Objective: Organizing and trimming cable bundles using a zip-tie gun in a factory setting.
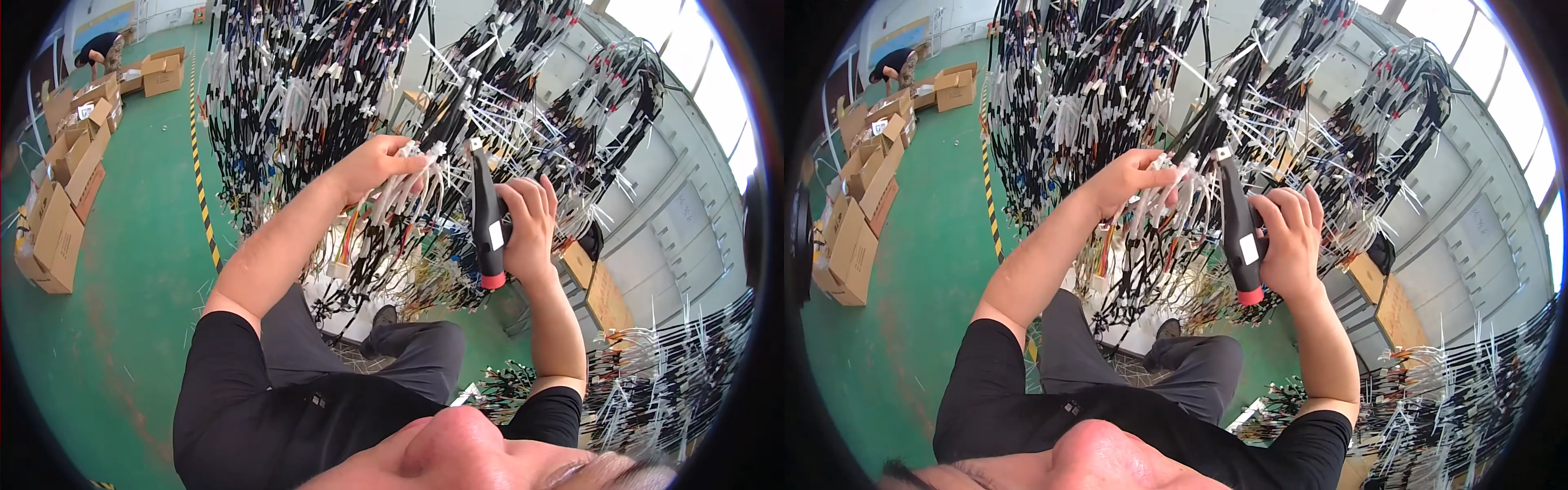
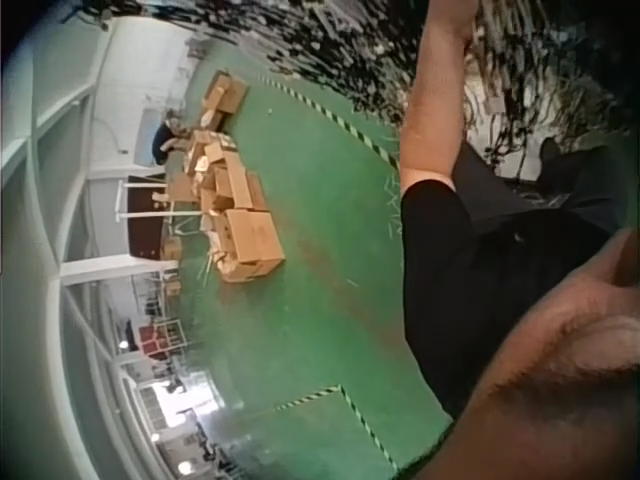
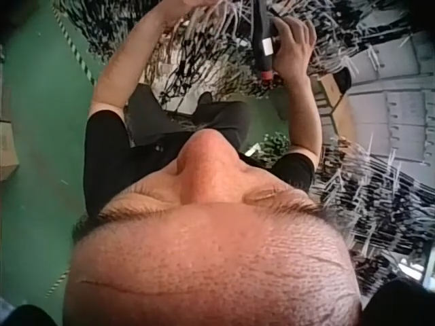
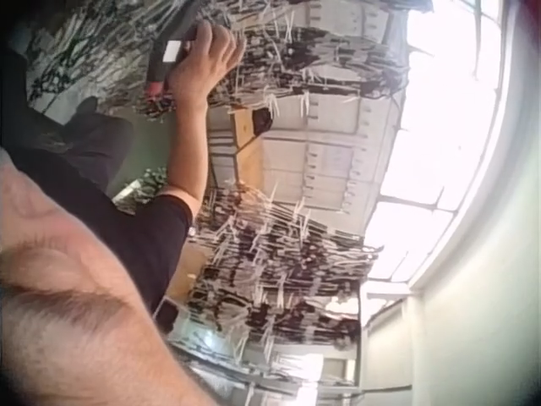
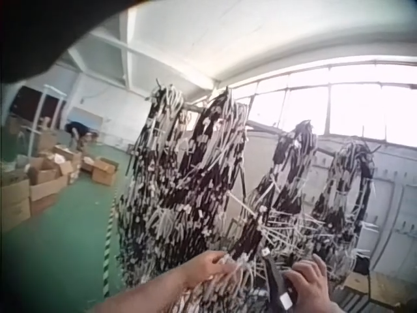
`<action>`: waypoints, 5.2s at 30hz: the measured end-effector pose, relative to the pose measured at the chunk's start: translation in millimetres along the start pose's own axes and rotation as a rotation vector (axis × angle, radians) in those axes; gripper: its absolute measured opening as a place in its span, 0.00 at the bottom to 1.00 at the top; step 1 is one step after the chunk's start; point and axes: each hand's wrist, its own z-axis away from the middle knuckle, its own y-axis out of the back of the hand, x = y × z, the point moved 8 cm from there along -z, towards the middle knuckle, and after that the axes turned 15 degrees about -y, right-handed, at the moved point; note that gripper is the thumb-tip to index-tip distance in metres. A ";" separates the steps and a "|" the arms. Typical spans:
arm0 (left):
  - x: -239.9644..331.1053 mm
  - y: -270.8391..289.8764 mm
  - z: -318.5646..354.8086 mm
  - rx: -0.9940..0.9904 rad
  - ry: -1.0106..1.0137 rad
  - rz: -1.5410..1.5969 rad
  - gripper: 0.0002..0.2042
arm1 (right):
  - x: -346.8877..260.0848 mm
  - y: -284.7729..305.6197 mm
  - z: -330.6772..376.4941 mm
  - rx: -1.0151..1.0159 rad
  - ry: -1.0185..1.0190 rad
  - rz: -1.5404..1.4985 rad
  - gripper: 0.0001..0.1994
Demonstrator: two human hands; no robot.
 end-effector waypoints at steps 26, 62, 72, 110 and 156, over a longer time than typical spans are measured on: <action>-12.4 -50.6 -101.3 0.088 -0.067 0.226 0.09 | 29.0 10.5 -13.5 0.107 -0.111 0.105 0.25; 28.7 -20.5 -94.7 0.405 -0.476 -1.136 0.12 | 88.2 13.5 -104.0 -0.711 -0.526 -0.473 0.24; 48.2 -21.1 -87.5 0.346 -0.434 -1.143 0.14 | 72.2 16.6 -118.9 -0.682 -0.461 -0.509 0.18; -38.1 8.6 2.7 -0.278 0.054 0.390 0.38 | 7.3 -184.9 107.2 -0.281 -0.612 -1.962 0.24; -5.3 131.7 36.7 0.203 0.099 -0.849 0.18 | -14.1 -211.6 54.3 -0.853 -0.239 -2.643 0.48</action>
